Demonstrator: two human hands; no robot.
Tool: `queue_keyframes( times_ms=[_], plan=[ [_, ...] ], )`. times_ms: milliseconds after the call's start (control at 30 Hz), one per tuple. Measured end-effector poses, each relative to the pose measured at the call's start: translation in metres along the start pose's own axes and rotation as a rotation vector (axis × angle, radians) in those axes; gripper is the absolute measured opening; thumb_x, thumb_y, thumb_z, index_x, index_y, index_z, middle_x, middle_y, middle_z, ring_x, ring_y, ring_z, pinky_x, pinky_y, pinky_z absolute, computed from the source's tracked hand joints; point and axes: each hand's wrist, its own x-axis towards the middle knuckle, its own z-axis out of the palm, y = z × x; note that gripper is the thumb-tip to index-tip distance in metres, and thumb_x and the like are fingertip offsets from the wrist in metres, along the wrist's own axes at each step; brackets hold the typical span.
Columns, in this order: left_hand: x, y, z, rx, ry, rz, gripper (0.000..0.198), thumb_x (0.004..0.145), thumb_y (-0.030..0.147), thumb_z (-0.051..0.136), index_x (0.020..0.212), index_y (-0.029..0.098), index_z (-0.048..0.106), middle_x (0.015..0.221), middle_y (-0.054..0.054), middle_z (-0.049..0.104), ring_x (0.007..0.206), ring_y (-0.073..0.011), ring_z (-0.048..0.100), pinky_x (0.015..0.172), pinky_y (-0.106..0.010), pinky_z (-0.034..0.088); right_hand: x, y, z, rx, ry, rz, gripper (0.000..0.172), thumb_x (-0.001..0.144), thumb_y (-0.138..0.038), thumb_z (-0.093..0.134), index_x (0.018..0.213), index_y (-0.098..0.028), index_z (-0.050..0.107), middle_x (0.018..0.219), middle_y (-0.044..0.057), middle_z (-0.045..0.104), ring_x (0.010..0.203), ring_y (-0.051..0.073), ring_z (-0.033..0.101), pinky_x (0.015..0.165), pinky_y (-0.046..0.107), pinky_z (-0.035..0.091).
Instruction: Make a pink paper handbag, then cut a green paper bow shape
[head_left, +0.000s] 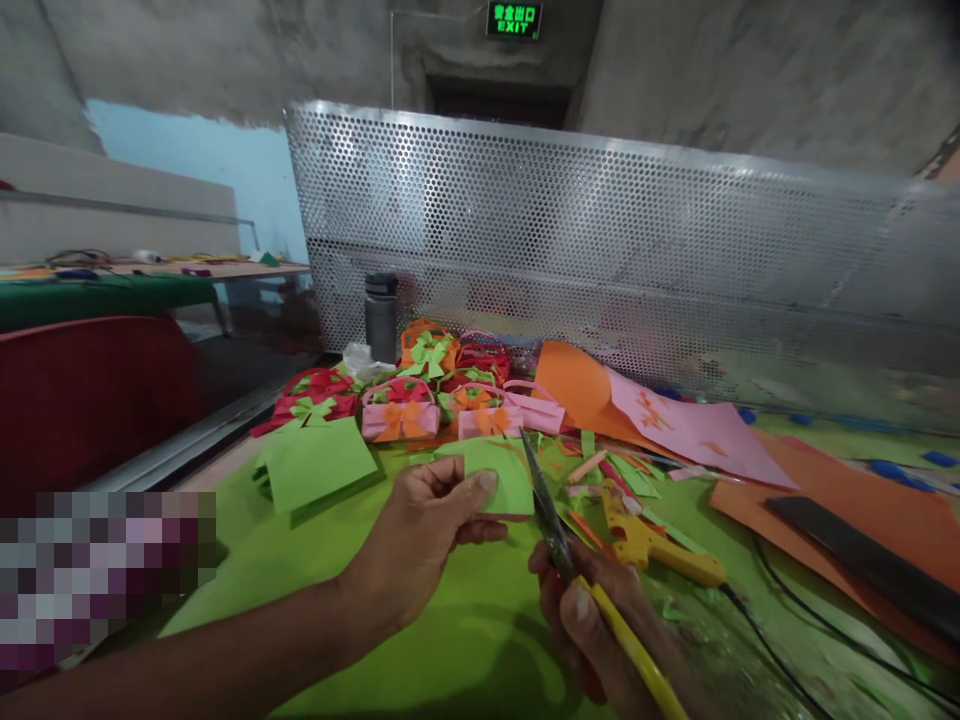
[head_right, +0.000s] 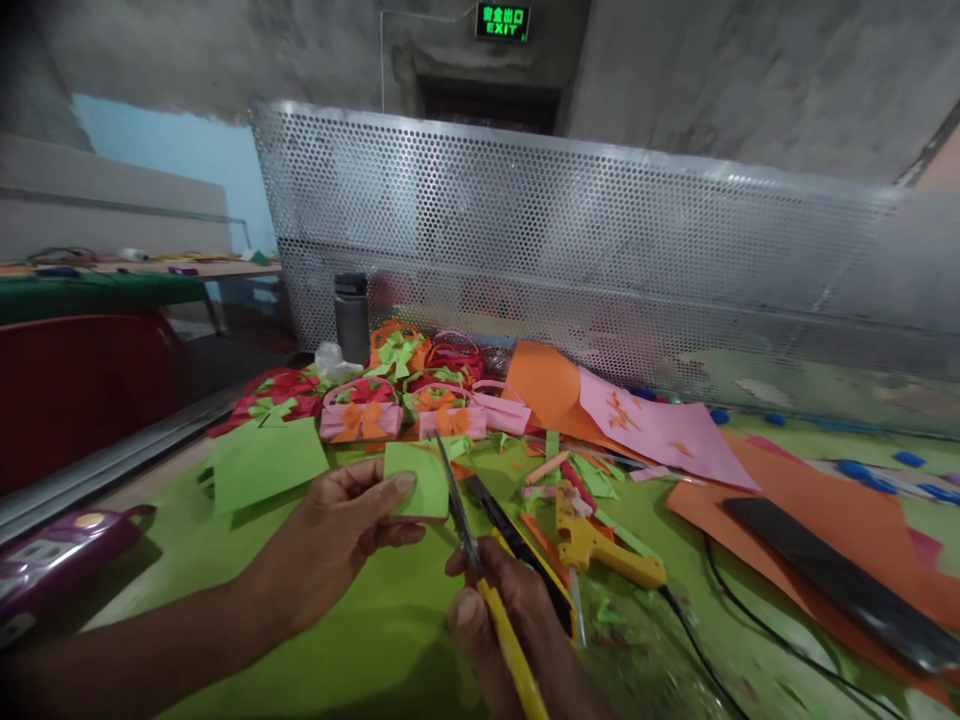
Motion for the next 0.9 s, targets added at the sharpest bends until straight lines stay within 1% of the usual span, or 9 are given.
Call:
queue_keyframes(
  times_ms=[67,200,300,433,533,600,733,800,900],
  plan=[
    [0.0005,0.0002,0.0003,-0.003,0.014,-0.010,0.018,0.072,0.029,0.068,0.076,0.013,0.061,0.068,0.003,0.055,0.063,-0.0110,0.062,0.057,-0.021,0.054,0.0007,-0.0005,-0.0010,0.025,-0.033,0.024,0.054,0.074,-0.070,0.036,0.087,-0.019,0.048,0.047,-0.009,0.032,0.028,0.004,0.022,0.028,0.018,0.018],
    [0.0004,0.0011,0.0013,-0.007,0.035,-0.027,0.020,0.069,0.030,0.070,0.073,0.013,0.060,0.067,0.003,0.054,0.061,-0.0106,0.062,0.057,-0.021,0.054,0.0007,-0.0021,-0.0024,0.024,-0.056,0.050,0.056,0.074,-0.071,0.036,0.087,-0.018,0.047,0.047,-0.010,0.030,0.029,0.004,0.020,0.027,0.018,0.018],
    [-0.0012,0.0013,0.0019,-0.009,0.041,-0.029,0.020,0.069,0.030,0.071,0.072,0.013,0.061,0.066,0.003,0.054,0.061,-0.0108,0.062,0.057,-0.020,0.054,-0.0002,-0.0031,-0.0024,0.033,-0.047,0.073,0.055,0.075,-0.071,0.036,0.088,-0.019,0.046,0.050,-0.009,0.031,0.029,0.003,0.021,0.027,0.018,0.019],
    [-0.0023,0.0008,0.0016,-0.014,0.017,-0.023,0.019,0.070,0.030,0.069,0.075,0.014,0.062,0.071,0.001,0.059,0.062,-0.0115,0.063,0.058,-0.020,0.054,-0.0010,-0.0043,-0.0019,0.065,-0.048,0.111,0.053,0.073,-0.071,0.040,0.088,-0.020,0.047,0.052,-0.009,0.031,0.030,0.003,0.020,0.027,0.017,0.019],
    [-0.0016,0.0002,0.0007,-0.018,0.004,-0.018,0.017,0.072,0.030,0.068,0.077,0.014,0.063,0.071,0.001,0.059,0.064,-0.0120,0.064,0.058,-0.020,0.054,-0.0011,-0.0057,-0.0003,0.085,-0.013,0.134,0.054,0.070,-0.073,0.042,0.085,-0.021,0.048,0.053,-0.009,0.031,0.030,0.003,0.018,0.027,0.017,0.019],
    [-0.0011,-0.0001,0.0000,-0.026,0.005,-0.017,0.016,0.072,0.029,0.069,0.076,0.015,0.063,0.070,0.001,0.059,0.065,-0.0124,0.065,0.058,-0.020,0.054,-0.0013,-0.0066,0.0014,0.093,0.026,0.144,0.055,0.068,-0.074,0.043,0.083,-0.021,0.049,0.053,-0.009,0.031,0.030,0.003,0.017,0.027,0.017,0.018],
    [-0.0012,0.0004,-0.0002,-0.025,0.001,-0.023,0.016,0.072,0.030,0.068,0.076,0.014,0.063,0.072,0.000,0.061,0.065,-0.0124,0.065,0.058,-0.020,0.054,-0.0021,-0.0076,0.0036,0.090,0.041,0.170,0.057,0.066,-0.075,0.043,0.083,-0.022,0.050,0.052,-0.010,0.027,0.031,0.003,0.015,0.027,0.018,0.016],
    [-0.0014,0.0009,0.0003,-0.019,0.003,-0.025,0.017,0.072,0.030,0.068,0.076,0.014,0.063,0.072,-0.001,0.062,0.065,-0.0123,0.065,0.058,-0.019,0.054,-0.0021,-0.0074,0.0037,0.060,0.049,0.159,0.055,0.069,-0.074,0.042,0.085,-0.022,0.049,0.051,-0.009,0.028,0.031,0.004,0.016,0.028,0.018,0.014],
    [-0.0017,0.0014,0.0012,-0.018,0.009,-0.031,0.018,0.071,0.031,0.069,0.075,0.014,0.063,0.073,0.000,0.062,0.067,-0.0127,0.065,0.058,-0.020,0.053,-0.0004,-0.0059,0.0028,0.000,0.049,0.066,0.052,0.073,-0.070,0.039,0.084,-0.020,0.049,0.047,-0.009,0.028,0.034,0.005,0.017,0.032,0.020,0.013]
  ],
)
